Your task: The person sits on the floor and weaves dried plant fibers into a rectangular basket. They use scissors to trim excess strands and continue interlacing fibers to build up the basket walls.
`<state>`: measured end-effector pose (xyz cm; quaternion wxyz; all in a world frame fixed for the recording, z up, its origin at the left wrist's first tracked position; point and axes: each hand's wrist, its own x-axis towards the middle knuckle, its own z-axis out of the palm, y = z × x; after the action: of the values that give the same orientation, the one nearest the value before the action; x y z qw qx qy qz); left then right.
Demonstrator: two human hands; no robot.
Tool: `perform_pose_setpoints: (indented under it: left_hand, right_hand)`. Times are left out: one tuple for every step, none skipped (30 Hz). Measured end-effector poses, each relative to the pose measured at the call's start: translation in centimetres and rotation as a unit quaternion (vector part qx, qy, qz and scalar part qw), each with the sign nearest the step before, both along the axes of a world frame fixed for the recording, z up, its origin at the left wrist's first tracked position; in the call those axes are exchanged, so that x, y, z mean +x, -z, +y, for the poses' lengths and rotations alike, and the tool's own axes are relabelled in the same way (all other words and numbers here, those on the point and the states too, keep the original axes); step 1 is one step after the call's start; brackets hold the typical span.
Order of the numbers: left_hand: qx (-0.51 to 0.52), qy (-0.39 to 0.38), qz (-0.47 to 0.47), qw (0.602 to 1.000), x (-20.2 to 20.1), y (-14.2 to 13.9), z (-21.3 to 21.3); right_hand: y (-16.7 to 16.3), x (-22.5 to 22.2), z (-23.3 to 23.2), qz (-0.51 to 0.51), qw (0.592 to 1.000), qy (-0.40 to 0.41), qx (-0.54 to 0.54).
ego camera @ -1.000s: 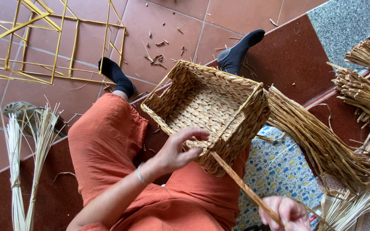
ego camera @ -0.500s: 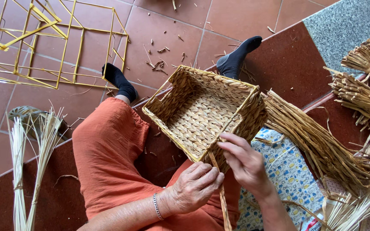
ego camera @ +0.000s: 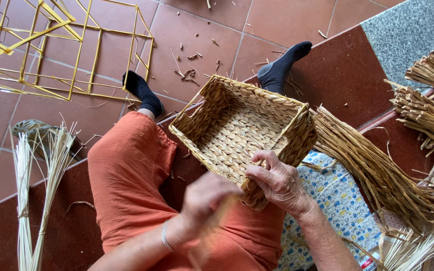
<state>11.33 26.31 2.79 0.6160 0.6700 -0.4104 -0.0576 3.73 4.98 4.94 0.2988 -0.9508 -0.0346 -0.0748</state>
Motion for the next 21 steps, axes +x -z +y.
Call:
perform_pose_setpoints:
  left_hand:
    - [0.000, -0.009, 0.113, 0.994, 0.8, 0.7, 0.7]
    - [0.000, -0.018, 0.224, 0.974, 1.7, 1.5, 1.3]
    - [-0.032, -0.021, 0.308, 0.951, 2.4, 2.3, 1.5]
    - [-0.064, -0.025, 0.389, 0.919, 3.2, 3.2, 1.5]
    - [-0.096, -0.029, 0.468, 0.878, 3.8, 3.9, 1.5]
    - [-0.109, -0.042, 0.479, 0.870, 4.1, 4.5, 1.4]
    - [-0.124, -0.053, 0.488, 0.862, 4.6, 5.0, 1.3]
    - [-0.140, -0.064, 0.495, 0.855, 5.3, 5.3, 0.9]
    - [-0.142, -0.071, 0.490, 0.857, 6.0, 5.6, 0.4]
    - [-0.142, -0.081, 0.485, 0.859, 6.7, 5.7, -0.1]
    - [-0.143, -0.090, 0.480, 0.861, 7.2, 5.7, -0.4]
    - [-0.066, -0.113, 0.432, 0.892, 7.6, 5.6, -0.5]
    - [0.011, -0.133, 0.380, 0.915, 7.7, 5.3, -0.5]
    - [0.088, -0.153, 0.325, 0.929, 8.0, 5.1, -0.6]
    - [0.131, -0.135, 0.276, 0.943, 8.4, 5.0, -0.6]
    - [0.175, -0.116, 0.227, 0.951, 8.7, 4.8, -0.5]
    - [0.218, -0.097, 0.178, 0.955, 8.9, 4.6, -0.4]
    - [0.187, -0.071, 0.119, 0.973, 9.2, 4.4, -0.1]
    - [0.155, -0.045, 0.059, 0.985, 9.6, 4.3, 0.2]
    - [0.122, -0.018, -0.002, 0.992, 9.8, 4.1, 0.4]
    - [0.138, -0.020, -0.046, 0.989, 10.0, 4.0, 0.6]
  right_hand:
    - [0.1, -0.1, 0.0, 0.016, 1.000, 0.006, 0.002]
    - [0.2, -0.2, 0.0, 0.033, 0.999, 0.013, 0.004]
    - [0.3, -0.2, 0.1, 0.016, 1.000, 0.018, 0.013]
    - [0.4, -0.3, 0.1, 0.000, 1.000, 0.021, 0.023]
    - [0.5, -0.5, 0.3, -0.014, 0.999, 0.025, 0.033]
    - [0.7, -0.8, 0.4, -0.019, 0.999, 0.026, 0.044]
    - [0.8, -1.0, 0.6, -0.025, 0.998, 0.028, 0.053]
    - [0.9, -1.2, 0.8, -0.034, 0.997, 0.029, 0.061]
    - [0.9, -1.4, 0.9, -0.029, 0.996, 0.036, 0.076]
    - [0.9, -1.7, 1.0, -0.022, 0.995, 0.043, 0.093]
    - [1.0, -2.0, 1.1, -0.015, 0.993, 0.050, 0.110]
    - [0.9, -2.2, 1.3, -0.031, 0.995, 0.043, 0.089]
    - [0.8, -2.4, 1.4, -0.047, 0.996, 0.036, 0.067]
    - [0.7, -2.7, 1.5, -0.063, 0.997, 0.030, 0.044]
    - [0.6, -2.8, 1.6, -0.061, 0.998, 0.023, 0.023]
    - [0.4, -3.0, 1.6, -0.058, 0.998, 0.016, 0.003]
    - [0.2, -3.2, 1.7, -0.054, 0.998, 0.009, -0.017]
    - [0.1, -3.3, 1.7, -0.058, 0.998, 0.007, -0.031]
    - [0.0, -3.4, 1.8, -0.063, 0.997, 0.004, -0.044]
    - [0.0, -3.5, 1.8, -0.067, 0.996, 0.002, -0.058]
    - [0.0, -3.4, 1.9, -0.064, 0.997, 0.009, -0.053]
